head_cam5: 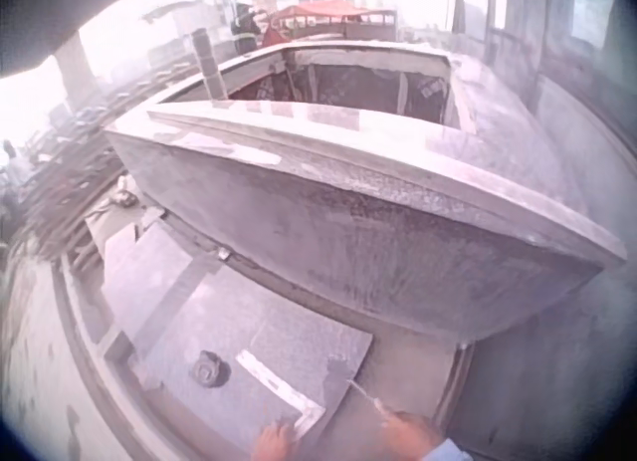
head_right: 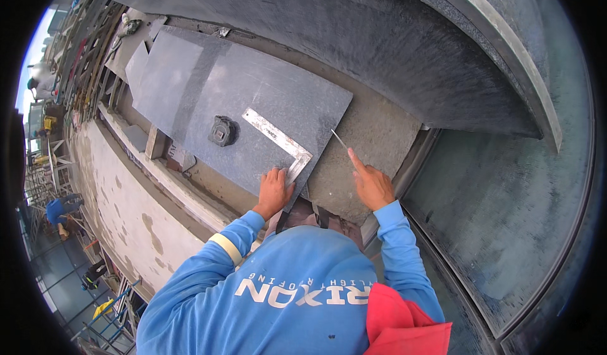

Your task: The person measures a large stone slab using a tape measure and a metal square, then marks the stone with a scribe. The person repeats the measuring and marking process multiple times to ensure accuracy.

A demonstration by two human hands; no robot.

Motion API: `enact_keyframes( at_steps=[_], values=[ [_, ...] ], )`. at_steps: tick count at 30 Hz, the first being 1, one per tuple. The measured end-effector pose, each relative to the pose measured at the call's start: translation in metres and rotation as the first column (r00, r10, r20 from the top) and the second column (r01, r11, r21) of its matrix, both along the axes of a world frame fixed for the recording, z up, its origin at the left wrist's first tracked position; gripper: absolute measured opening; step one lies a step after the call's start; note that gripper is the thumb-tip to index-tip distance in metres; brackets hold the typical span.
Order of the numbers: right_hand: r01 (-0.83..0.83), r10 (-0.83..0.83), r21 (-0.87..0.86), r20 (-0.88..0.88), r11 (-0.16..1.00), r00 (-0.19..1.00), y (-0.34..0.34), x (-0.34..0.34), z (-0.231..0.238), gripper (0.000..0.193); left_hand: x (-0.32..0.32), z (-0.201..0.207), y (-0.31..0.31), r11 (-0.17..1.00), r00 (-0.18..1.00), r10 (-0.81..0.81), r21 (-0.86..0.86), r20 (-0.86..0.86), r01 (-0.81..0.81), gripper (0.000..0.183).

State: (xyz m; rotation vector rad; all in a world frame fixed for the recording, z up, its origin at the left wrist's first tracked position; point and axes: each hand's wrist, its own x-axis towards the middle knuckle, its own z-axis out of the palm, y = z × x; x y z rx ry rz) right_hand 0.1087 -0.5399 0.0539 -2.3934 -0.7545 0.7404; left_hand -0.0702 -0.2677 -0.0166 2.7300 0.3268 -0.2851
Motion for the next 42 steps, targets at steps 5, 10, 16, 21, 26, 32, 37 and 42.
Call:
enact_keyframes(
  at_steps=[5,10,16,21,26,32,37,42],
  values=[
    [-0.034,0.035,-0.082,0.013,0.996,0.999,-0.002,0.006,0.008,0.075,-0.007,0.005,0.004,0.994,0.987,0.11,-0.03,0.117,-0.107,0.055],
    [0.018,-0.018,0.006,-0.075,1.0,0.997,0.017,-0.003,-0.009,0.079,0.018,0.02,0.057,0.946,0.895,0.292,0.037,0.337,-0.323,0.063],
    [-0.061,0.061,0.007,-0.17,0.998,0.984,0.089,-0.021,-0.023,0.081,0.049,0.016,0.151,0.804,0.825,0.427,0.261,0.371,-0.534,0.077],
    [-0.027,0.033,0.036,-0.157,0.999,0.987,0.116,-0.031,-0.036,0.084,0.059,0.007,0.177,0.81,0.826,0.536,0.168,0.175,-0.561,0.091],
    [0.029,-0.018,0.084,-0.125,0.996,0.992,0.129,-0.028,-0.045,0.083,0.045,-0.01,0.186,0.849,0.846,0.471,0.131,0.251,-0.512,0.098],
    [-0.155,0.161,0.043,-0.22,0.987,0.962,0.135,-0.02,-0.049,0.083,0.051,0.007,0.177,0.803,0.8,0.595,-0.1,0.077,-0.588,0.088],
    [0.095,-0.052,0.276,-0.157,0.957,0.986,0.125,-0.019,-0.062,0.083,0.035,0.016,0.132,0.415,0.759,0.614,-0.73,-0.215,-0.542,0.084],
    [0.249,-0.19,0.218,-0.258,0.944,0.947,0.123,0.001,-0.041,0.077,0.039,0.048,0.079,0.058,0.875,0.283,-0.903,-0.394,-0.425,0.082]
  ],
)
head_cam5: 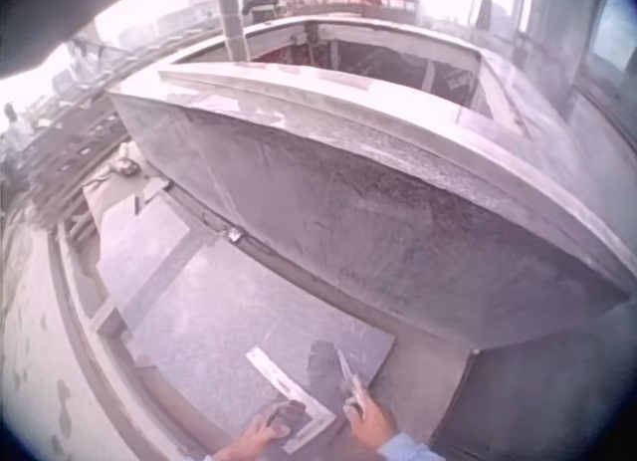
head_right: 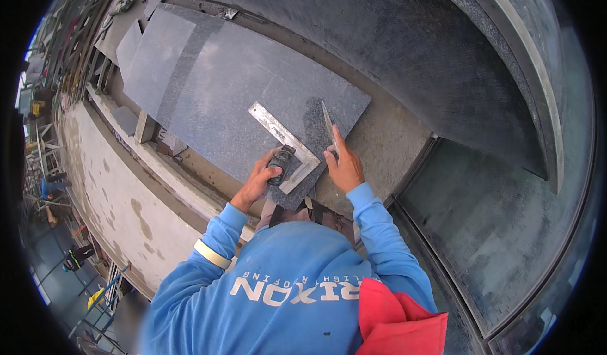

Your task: The person measures a large stone slab using a tape measure and a metal square, then marks the stone with a scribe. The person repeats the measuring and marking process multiple times to ensure accuracy.

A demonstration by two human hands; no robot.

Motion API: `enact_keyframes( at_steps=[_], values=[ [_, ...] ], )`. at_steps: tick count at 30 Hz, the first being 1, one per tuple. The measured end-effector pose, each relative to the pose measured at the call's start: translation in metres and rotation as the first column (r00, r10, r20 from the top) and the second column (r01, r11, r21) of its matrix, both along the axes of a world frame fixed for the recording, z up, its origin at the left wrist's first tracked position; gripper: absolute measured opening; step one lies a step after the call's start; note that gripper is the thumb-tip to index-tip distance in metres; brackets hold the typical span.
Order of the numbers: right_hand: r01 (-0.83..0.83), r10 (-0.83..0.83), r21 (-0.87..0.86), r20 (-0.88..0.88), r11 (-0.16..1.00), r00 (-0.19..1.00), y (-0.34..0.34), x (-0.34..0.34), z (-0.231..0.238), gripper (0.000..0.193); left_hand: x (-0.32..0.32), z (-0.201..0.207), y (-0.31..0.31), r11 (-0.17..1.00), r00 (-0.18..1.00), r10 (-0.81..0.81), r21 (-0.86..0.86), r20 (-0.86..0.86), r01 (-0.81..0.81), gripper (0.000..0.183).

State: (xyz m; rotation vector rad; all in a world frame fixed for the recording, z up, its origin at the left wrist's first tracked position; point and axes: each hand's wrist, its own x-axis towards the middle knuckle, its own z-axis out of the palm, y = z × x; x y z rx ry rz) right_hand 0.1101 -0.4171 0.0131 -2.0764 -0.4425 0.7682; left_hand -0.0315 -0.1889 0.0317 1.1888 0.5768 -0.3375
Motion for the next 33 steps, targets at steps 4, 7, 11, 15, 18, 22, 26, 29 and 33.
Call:
enact_keyframes(
  at_steps=[4,7,11,15,18,22,26,29,33],
  values=[
    [0.012,-0.009,0.037,-0.065,0.999,0.998,0.001,0.011,0.024,0.062,0.02,0.028,-0.023,0.963,0.964,-0.254,-0.071,0.079,0.259,0.082],
    [-0.037,0.027,-0.012,-0.489,0.999,0.872,0.004,0.022,0.041,0.048,0.029,0.04,-0.032,0.943,0.933,-0.33,0.006,0.145,0.333,0.084],
    [0.032,0.069,0.205,-0.465,0.978,0.883,0.005,0.016,0.041,0.044,0.032,0.053,-0.038,0.963,0.955,-0.268,0.055,0.129,0.263,0.085],
    [0.007,0.154,0.318,-0.478,0.948,0.865,0.017,0.023,0.033,0.041,0.022,0.038,-0.031,0.961,0.965,-0.247,0.15,0.084,0.232,0.087],
    [0.022,0.135,0.306,-0.483,0.952,0.865,0.037,0.041,0.022,0.039,0.017,0.038,-0.009,0.957,0.955,-0.288,0.022,-0.07,0.29,0.086],
    [0.143,-0.045,0.261,-0.347,0.955,0.937,0.094,0.094,-0.009,0.039,-0.044,-0.002,0.042,0.963,0.948,-0.269,-0.052,-0.17,0.264,0.07],
    [0.092,-0.065,0.255,-0.111,0.963,0.992,0.159,0.164,-0.048,0.035,-0.079,-0.007,0.079,0.984,0.936,-0.032,-0.177,-0.35,-0.032,0.04],
    [-0.015,0.003,0.18,0.069,0.984,0.998,0.211,0.194,-0.051,0.033,-0.064,-0.013,0.103,0.962,0.877,0.158,-0.131,-0.453,-0.241,0.024],
    [-0.042,0.067,-0.115,0.229,0.993,0.971,0.258,0.214,-0.064,0.05,-0.038,-0.07,0.14,0.968,0.935,0.169,0.23,-0.313,-0.098,0.023]
  ],
)
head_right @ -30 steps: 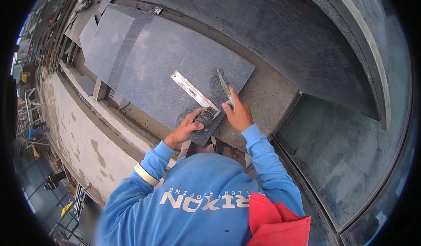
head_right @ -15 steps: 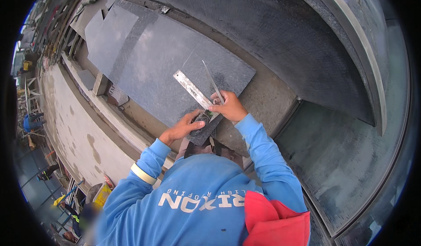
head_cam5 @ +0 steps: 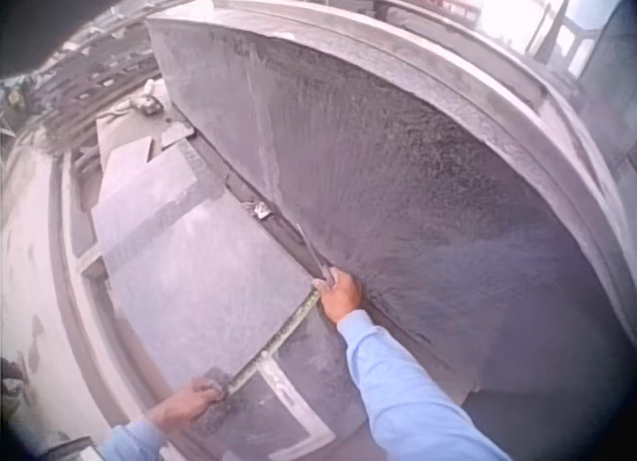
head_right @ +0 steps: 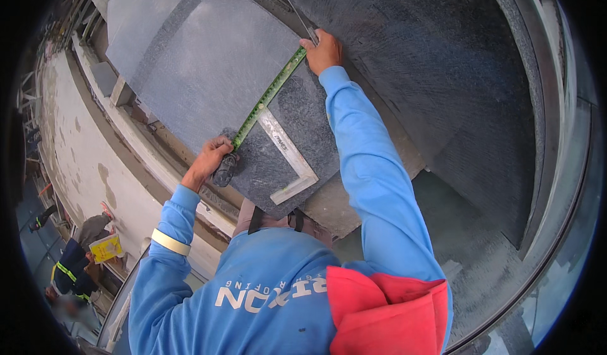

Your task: The person measures a large stone slab using a tape measure and a metal square, then marks the stone with a scribe. The person repeats the measuring and marking process multiple times to ensure accuracy.

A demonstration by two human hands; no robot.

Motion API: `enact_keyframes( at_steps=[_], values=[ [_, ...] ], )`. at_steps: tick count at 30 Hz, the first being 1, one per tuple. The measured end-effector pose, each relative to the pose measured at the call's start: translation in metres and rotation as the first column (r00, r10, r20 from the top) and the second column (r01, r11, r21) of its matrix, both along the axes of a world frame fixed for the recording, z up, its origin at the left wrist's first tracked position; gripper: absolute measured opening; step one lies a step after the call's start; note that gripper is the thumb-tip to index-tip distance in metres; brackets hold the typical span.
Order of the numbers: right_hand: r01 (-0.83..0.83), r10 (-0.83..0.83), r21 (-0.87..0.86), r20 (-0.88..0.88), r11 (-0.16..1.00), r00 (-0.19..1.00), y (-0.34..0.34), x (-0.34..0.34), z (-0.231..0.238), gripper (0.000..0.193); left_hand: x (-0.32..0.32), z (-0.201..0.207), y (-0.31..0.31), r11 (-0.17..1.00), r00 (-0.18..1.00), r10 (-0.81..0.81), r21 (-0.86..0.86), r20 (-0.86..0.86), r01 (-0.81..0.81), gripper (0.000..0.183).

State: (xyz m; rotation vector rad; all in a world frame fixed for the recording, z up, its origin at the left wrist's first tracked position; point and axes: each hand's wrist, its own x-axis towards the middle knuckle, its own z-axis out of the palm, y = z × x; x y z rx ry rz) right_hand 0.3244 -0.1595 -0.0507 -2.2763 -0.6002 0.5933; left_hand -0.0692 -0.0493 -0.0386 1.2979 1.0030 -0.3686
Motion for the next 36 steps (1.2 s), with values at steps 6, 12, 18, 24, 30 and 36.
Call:
enact_keyframes(
  at_steps=[6,12,18,24,30,36],
  values=[
    [-0.104,0.108,-0.185,0.01,0.977,0.994,0.016,-0.005,0.007,0.056,0.058,0.022,0.036,0.956,0.977,-0.152,0.229,-0.152,0.185,0.036],
    [-0.145,0.145,-0.135,-0.007,0.98,0.989,0.004,0.005,-0.001,0.057,0.071,0.03,0.04,0.829,0.937,-0.27,0.442,-0.22,0.342,0.038],
    [-0.202,0.204,-0.039,0.058,0.979,0.977,-0.025,0.001,0.011,0.054,0.07,0.022,0.046,0.74,0.911,-0.284,0.537,-0.299,0.406,0.036],
    [-0.281,0.281,0.028,0.006,0.959,0.96,-0.069,-0.022,0.031,0.048,0.083,0.027,0.054,0.676,0.822,-0.381,0.48,-0.422,0.56,0.037],
    [-0.328,0.341,0.122,-0.114,0.937,0.933,-0.108,-0.055,0.043,0.05,0.086,0.022,0.059,0.685,0.793,-0.415,0.421,-0.446,0.595,0.038],
    [-0.384,0.391,0.076,-0.142,0.92,0.909,-0.132,-0.077,0.038,0.054,0.091,0.025,0.061,0.713,0.794,-0.431,0.377,-0.43,0.591,0.037]
  ],
)
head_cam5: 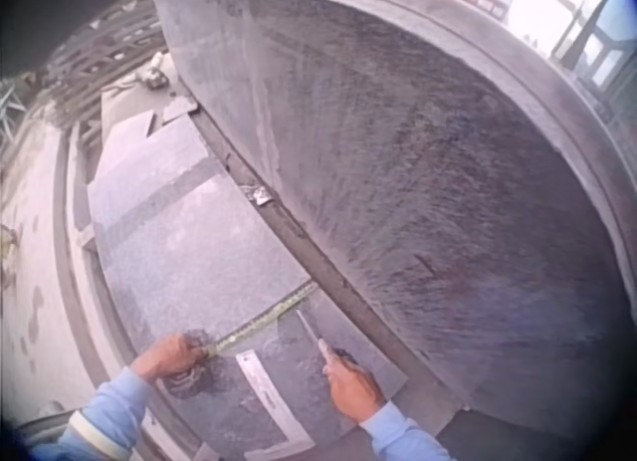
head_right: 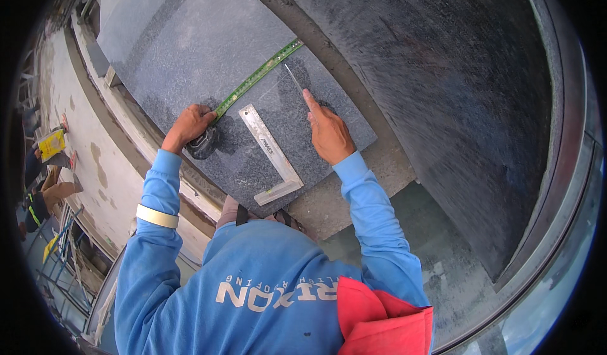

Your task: The person measures a large stone slab using a tape measure and a metal square, then marks the stone with a scribe. The person repeats the measuring and marking process multiple times to ensure accuracy.

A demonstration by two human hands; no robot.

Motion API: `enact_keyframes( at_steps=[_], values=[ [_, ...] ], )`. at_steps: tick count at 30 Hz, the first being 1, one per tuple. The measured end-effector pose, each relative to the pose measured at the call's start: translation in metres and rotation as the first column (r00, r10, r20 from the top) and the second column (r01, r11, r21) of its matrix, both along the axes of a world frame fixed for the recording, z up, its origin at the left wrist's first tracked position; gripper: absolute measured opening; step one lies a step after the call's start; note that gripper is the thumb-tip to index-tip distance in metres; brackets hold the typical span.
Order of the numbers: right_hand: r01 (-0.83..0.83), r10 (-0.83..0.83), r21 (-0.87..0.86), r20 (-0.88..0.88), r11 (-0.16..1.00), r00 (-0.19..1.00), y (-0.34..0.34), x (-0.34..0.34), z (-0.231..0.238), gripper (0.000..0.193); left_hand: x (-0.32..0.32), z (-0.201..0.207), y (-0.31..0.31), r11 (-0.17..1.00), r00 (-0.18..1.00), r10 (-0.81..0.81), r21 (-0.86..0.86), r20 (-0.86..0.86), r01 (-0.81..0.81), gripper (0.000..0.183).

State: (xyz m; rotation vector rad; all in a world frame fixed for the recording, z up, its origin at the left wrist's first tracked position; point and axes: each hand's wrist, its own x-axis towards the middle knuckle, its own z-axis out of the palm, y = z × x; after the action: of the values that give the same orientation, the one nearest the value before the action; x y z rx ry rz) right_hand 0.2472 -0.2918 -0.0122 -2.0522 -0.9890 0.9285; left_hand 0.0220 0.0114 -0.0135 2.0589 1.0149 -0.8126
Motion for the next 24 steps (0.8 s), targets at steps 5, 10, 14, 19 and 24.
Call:
enact_keyframes(
  at_steps=[5,10,14,19,24],
  values=[
    [-0.059,0.071,-0.147,0.075,0.987,0.995,0.002,-0.002,0.005,0.059,0.001,0.003,-0.001,1.0,1.0,0.008,-0.008,0.003,-0.008,0.035],
    [-0.09,0.125,-0.224,0.149,0.97,0.981,0.011,-0.001,0.018,0.061,-0.002,0.003,-0.004,1.0,0.999,0.023,-0.002,0.033,-0.023,0.035],
    [-0.121,0.178,-0.263,0.205,0.957,0.963,0.016,-0.003,0.02,0.063,-0.004,0.002,-0.009,0.999,0.998,0.034,0.036,0.062,-0.036,0.035],
    [-0.152,0.219,-0.312,0.19,0.938,0.957,0.019,-0.003,0.019,0.067,-0.002,0.003,-0.007,1.0,1.0,0.015,0.019,0.014,-0.015,0.034],
    [-0.166,0.251,-0.371,0.193,0.914,0.949,0.02,-0.003,0.015,0.07,-0.007,-0.001,-0.01,0.997,0.994,0.056,0.042,0.091,-0.06,0.033]
  ],
)
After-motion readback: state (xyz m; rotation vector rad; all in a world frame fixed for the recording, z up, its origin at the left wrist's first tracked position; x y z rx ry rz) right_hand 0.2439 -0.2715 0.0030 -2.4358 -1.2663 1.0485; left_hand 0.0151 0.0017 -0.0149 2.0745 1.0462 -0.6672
